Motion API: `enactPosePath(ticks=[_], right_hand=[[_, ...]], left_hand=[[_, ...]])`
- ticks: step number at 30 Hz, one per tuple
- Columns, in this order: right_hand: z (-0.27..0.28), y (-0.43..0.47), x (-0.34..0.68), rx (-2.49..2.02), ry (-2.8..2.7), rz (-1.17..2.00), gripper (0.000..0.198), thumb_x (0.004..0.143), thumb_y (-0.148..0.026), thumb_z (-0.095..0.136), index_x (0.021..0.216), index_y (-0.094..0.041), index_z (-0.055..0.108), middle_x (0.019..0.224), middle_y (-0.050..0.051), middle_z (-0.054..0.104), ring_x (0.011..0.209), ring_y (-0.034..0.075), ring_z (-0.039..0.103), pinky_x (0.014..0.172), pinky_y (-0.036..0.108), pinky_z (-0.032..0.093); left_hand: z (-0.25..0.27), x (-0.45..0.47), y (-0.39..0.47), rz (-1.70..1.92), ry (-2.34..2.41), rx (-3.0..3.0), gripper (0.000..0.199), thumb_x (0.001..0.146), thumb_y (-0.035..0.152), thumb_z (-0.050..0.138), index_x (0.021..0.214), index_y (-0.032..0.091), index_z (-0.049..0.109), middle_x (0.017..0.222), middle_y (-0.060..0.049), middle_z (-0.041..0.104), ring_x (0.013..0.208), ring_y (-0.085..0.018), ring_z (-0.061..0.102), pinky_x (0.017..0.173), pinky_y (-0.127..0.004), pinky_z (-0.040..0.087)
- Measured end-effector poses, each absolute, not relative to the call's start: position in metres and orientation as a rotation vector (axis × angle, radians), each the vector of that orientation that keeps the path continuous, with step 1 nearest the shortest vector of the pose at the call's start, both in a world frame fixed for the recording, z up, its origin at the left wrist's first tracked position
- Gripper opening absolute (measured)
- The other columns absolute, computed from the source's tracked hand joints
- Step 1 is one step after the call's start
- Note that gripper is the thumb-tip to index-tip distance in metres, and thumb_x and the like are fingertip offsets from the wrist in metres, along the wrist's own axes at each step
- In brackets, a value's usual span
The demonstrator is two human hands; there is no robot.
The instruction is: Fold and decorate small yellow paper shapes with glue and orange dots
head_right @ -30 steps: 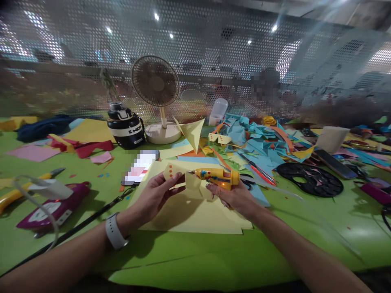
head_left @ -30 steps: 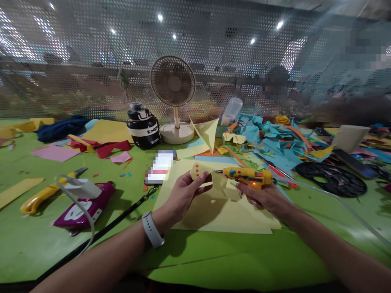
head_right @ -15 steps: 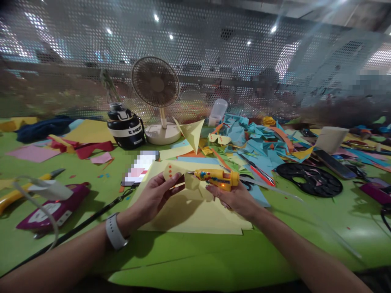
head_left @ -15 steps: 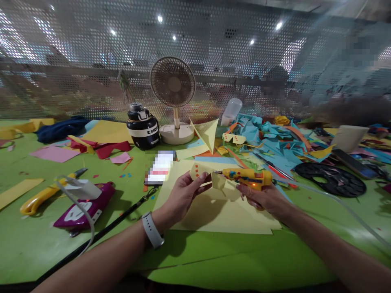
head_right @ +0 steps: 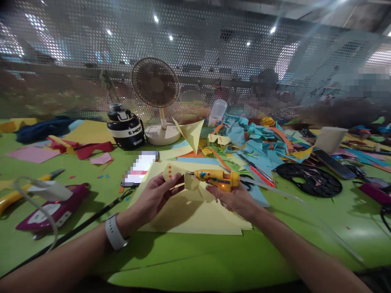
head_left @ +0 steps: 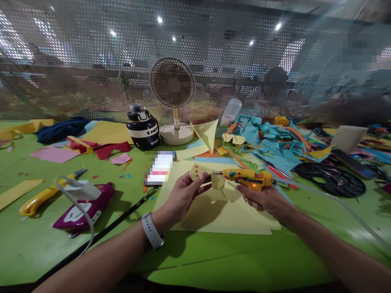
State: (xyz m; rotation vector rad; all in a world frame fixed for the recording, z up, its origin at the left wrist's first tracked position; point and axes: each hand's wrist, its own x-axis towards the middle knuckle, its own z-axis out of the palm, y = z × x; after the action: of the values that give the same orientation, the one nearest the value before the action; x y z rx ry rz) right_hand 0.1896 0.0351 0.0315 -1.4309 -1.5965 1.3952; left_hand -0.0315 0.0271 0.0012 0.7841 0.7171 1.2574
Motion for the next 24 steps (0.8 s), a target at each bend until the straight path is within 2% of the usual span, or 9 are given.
enactPosePath(ticks=[7,18,24], right_hand=[[0.0335,0.0338,0.1892,-1.401,-1.636,1.395,0.049,0.066,-0.065,0.066,0.063,-0.019,0.049,0.043,-0.008,0.040,0.040,0.006,0.031,0.039,0.021,0.023],[0.0363,0.0329,0.1858,-1.447,-1.591,1.388,0.051,0.060,-0.068,0.068,0.064,-0.020,0.051,0.041,-0.008,0.040,0.038,0.006,0.031,0.038,0.022,0.023],[0.0360,0.0323,0.1863,-1.456,-1.596,1.367,0.050,0.061,-0.067,0.068,0.065,-0.019,0.053,0.042,-0.008,0.041,0.038,0.006,0.032,0.039,0.021,0.024]], left_hand=[[-0.0005,-0.0322,0.0271,1.259,0.697,0.785,0.016,0.079,0.027,0.072,0.092,0.019,0.072,0.100,-0.004,0.073,0.092,-0.016,0.066,0.087,-0.030,0.051],[0.0005,-0.0317,0.0270,1.254,0.685,0.782,0.014,0.079,0.026,0.072,0.090,0.018,0.072,0.099,-0.004,0.074,0.092,-0.017,0.067,0.085,-0.028,0.051],[0.0008,-0.0313,0.0262,1.253,0.683,0.763,0.014,0.078,0.026,0.073,0.088,0.017,0.072,0.098,-0.004,0.074,0.092,-0.017,0.067,0.083,-0.027,0.052]])
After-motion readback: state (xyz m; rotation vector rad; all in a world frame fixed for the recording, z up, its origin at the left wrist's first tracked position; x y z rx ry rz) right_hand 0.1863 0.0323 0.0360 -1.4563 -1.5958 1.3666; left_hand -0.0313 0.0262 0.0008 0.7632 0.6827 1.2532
